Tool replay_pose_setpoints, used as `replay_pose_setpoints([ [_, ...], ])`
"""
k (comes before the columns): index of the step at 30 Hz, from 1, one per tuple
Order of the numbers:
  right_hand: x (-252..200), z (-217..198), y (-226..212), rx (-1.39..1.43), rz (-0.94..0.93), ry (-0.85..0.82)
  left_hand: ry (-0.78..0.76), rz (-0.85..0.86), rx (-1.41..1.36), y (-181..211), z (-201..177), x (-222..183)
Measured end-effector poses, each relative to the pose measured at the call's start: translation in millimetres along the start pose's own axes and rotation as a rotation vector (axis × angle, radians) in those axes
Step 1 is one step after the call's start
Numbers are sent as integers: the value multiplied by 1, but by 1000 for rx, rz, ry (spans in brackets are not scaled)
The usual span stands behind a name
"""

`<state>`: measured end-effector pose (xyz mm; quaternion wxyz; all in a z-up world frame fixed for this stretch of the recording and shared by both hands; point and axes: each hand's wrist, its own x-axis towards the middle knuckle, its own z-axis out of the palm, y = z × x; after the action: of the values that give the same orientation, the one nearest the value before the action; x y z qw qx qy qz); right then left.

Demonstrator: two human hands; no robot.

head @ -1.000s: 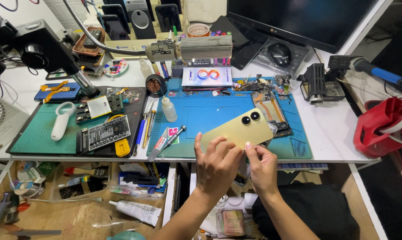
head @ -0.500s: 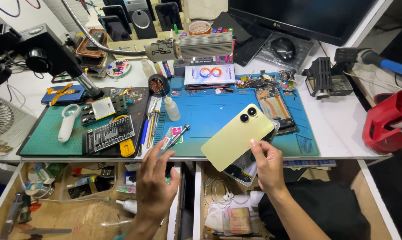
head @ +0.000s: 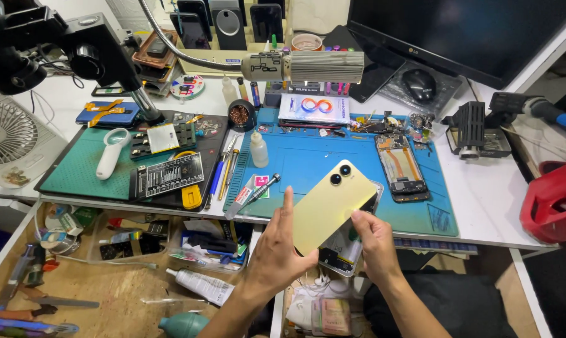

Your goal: Repairing a mobile phone by assembling the back panel and internal components

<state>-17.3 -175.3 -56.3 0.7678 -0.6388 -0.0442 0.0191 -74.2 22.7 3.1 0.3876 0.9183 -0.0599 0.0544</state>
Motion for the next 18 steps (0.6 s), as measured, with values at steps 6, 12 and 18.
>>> replay_pose_setpoints([
  [6,7,-2,-6,91,178,-14,27,-406,-833,-16,18,-20],
  [12,13,-5,3,98,240,-85,-138,-285,-1320,-19,43,-39],
  [18,5,22,-31,-77,349,-112,-132,-184,-1348,-17,45,-48],
])
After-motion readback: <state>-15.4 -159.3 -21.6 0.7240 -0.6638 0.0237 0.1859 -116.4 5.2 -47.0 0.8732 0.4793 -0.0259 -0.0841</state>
